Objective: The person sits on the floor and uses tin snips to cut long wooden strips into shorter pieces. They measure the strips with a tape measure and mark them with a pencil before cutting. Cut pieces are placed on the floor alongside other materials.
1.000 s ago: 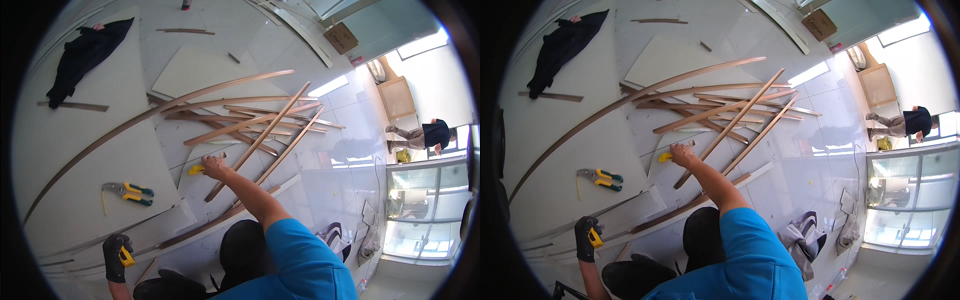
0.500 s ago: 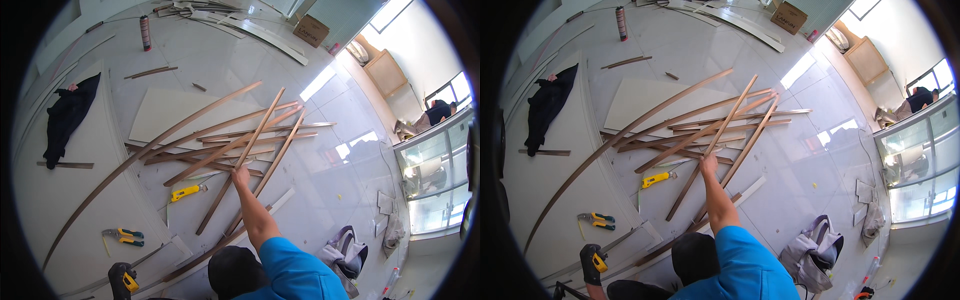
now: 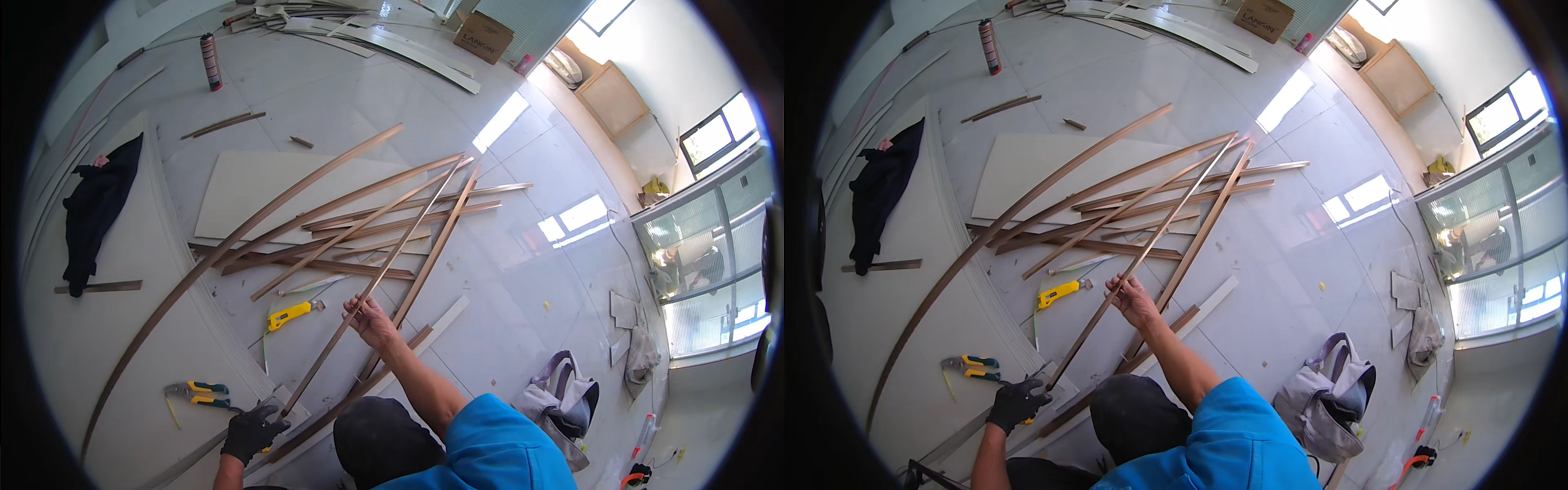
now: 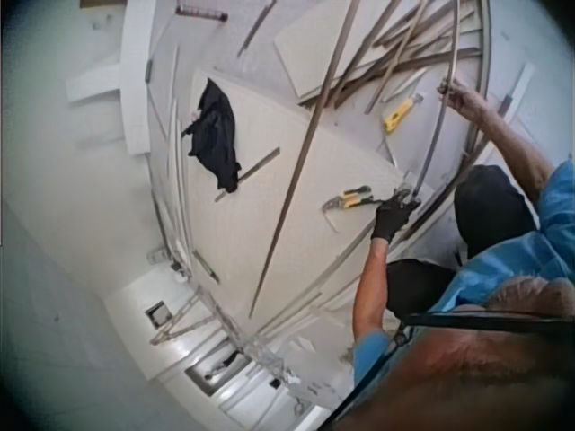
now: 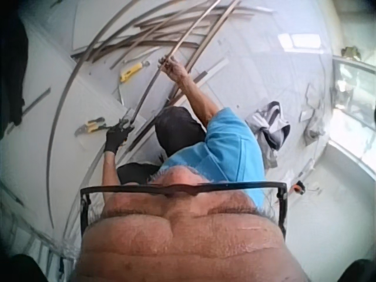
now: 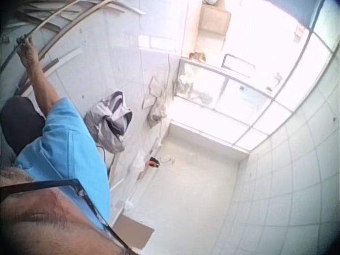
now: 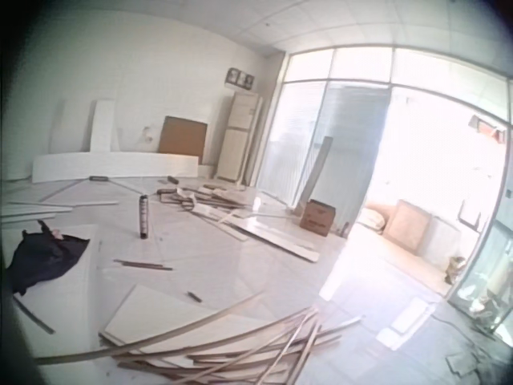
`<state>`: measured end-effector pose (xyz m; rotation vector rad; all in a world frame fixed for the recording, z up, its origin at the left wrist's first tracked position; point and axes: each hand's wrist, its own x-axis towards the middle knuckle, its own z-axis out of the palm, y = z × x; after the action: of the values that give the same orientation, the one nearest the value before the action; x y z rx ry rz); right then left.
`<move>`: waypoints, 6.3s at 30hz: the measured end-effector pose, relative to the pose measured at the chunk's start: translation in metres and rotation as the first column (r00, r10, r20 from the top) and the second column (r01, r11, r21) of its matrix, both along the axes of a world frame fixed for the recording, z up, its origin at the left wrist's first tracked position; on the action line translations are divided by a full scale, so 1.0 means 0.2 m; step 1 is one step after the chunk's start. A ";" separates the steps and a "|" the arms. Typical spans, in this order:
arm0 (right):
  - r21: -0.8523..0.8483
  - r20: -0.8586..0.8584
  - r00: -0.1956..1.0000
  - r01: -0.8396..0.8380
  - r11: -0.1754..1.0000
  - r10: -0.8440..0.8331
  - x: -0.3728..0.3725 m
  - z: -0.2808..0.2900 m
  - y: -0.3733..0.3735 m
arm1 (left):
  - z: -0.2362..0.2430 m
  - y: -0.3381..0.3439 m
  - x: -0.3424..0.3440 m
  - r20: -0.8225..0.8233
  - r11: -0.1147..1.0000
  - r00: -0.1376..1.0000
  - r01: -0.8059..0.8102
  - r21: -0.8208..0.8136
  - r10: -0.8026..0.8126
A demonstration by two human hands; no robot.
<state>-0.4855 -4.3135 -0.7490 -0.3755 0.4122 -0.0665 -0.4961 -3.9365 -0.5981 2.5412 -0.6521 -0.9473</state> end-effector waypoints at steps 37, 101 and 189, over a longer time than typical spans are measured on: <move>-0.386 -0.250 0.952 -0.264 0.884 0.175 0.66 0.58 0.92 | -0.11 1.71 -0.33 0.614 0.244 0.156 -0.968 -0.062 0.774; -0.832 -0.211 0.812 -0.441 0.335 0.544 -0.09 1.34 1.02 | 0.36 -0.09 0.09 -0.780 0.041 0.617 -0.786 -0.616 0.102; -0.906 -0.410 0.777 -0.406 -0.118 0.477 -0.37 0.79 0.58 | 0.14 -0.22 0.29 0.593 0.987 0.804 0.054 -0.150 0.046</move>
<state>-0.5586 -4.1978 -0.5908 -1.9885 0.0617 0.3742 -0.4387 -3.9813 -0.5693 2.6764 -0.8580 -0.0491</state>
